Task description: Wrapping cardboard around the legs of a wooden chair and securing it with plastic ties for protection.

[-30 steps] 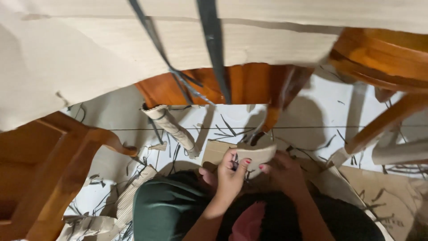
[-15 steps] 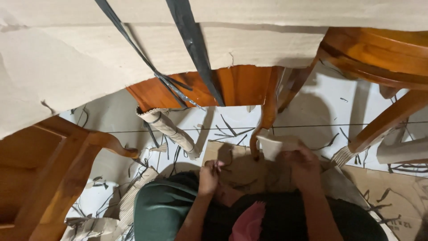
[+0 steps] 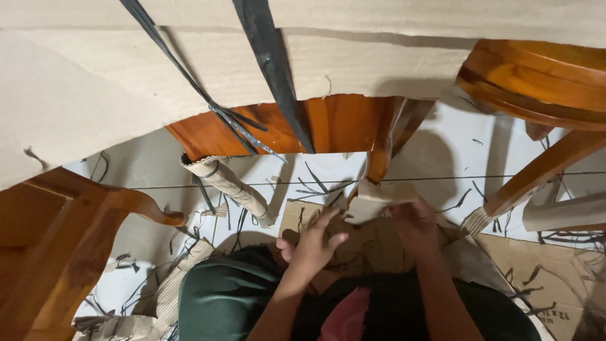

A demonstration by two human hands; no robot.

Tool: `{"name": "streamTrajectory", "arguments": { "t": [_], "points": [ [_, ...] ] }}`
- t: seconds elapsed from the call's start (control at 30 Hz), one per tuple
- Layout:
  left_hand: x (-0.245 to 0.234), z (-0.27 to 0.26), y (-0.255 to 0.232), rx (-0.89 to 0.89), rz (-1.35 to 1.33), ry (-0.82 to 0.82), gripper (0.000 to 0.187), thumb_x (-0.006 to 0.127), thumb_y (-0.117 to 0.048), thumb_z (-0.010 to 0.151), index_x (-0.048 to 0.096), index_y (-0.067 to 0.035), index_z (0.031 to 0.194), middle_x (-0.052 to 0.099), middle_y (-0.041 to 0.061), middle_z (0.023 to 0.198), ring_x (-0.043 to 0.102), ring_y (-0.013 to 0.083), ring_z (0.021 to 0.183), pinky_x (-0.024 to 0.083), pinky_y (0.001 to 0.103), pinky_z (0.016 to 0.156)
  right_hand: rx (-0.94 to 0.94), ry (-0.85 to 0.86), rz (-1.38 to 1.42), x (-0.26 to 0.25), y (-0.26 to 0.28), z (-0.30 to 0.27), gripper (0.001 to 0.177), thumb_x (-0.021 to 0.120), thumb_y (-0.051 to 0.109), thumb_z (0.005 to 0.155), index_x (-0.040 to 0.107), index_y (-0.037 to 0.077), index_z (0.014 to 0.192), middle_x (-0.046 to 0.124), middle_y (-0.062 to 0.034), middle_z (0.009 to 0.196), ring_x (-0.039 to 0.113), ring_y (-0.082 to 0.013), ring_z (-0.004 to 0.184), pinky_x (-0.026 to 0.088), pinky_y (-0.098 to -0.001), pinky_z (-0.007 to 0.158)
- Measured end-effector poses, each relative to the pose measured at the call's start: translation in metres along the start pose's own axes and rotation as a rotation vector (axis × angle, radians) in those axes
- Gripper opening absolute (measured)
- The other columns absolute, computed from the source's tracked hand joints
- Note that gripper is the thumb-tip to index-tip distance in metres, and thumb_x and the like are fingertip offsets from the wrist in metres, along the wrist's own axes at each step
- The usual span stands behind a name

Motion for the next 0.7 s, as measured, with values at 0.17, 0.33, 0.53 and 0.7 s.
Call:
{"name": "streamTrajectory", "arguments": {
  "t": [0.17, 0.33, 0.53, 0.7],
  "points": [
    [0.008, 0.034, -0.009, 0.286, -0.284, -0.382, 0.048, 0.081, -0.025, 0.088, 0.066, -0.003, 0.127, 0.073, 0.019, 0.115, 0.068, 0.0395, 0.114, 0.053, 0.048, 0.101, -0.156, -0.011, 0.136, 0.017, -0.013, 0.015, 0.026, 0.059, -0.017, 0.091, 0.066, -0.001, 0.111, 0.064, -0.0133, 0.107, 0.059, -0.0222, 0.103, 0.048, -0.0433, 0.096],
    [0.003, 0.041, -0.03, 0.291, -0.344, -0.525, 0.04, 0.087, -0.026, 0.082, 0.072, -0.007, 0.114, 0.076, 0.012, 0.105, 0.072, 0.0339, 0.108, 0.055, 0.043, 0.097, -0.045, -0.109, 0.185, 0.016, -0.01, 0.012, 0.02, 0.06, -0.014, 0.093, 0.061, 0.003, 0.103, 0.057, -0.0026, 0.098, 0.059, -0.0136, 0.094, 0.049, -0.0333, 0.09],
    [-0.012, 0.036, -0.052, 0.331, -0.416, -0.629, 0.031, 0.085, -0.022, 0.084, 0.074, -0.01, 0.11, 0.076, 0.009, 0.099, 0.074, 0.0305, 0.103, 0.055, 0.04, 0.096, -0.152, -0.139, -0.099, 0.032, 0.025, 0.019, 0.02, 0.069, -0.004, 0.095, 0.06, 0.0, 0.112, 0.06, -0.0106, 0.105, 0.06, -0.0205, 0.101, 0.048, -0.0444, 0.104],
    [-0.018, 0.039, -0.054, 0.348, -0.425, -0.706, 0.019, 0.084, -0.019, 0.086, 0.076, -0.01, 0.1, 0.077, 0.01, 0.087, 0.076, 0.0306, 0.091, 0.058, 0.04, 0.088, -0.204, -0.219, -0.316, 0.036, 0.042, 0.021, 0.043, 0.074, 0.002, 0.093, 0.05, -0.004, 0.128, 0.055, -0.0195, 0.113, 0.059, -0.0317, 0.103, 0.048, -0.0479, 0.101]
  ]
}}
Point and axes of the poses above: each hand's wrist, its own z-axis towards the middle knuckle, its own x-axis out of the palm, y = z × x, the point moved 5 cm from there along z, towards the middle knuckle
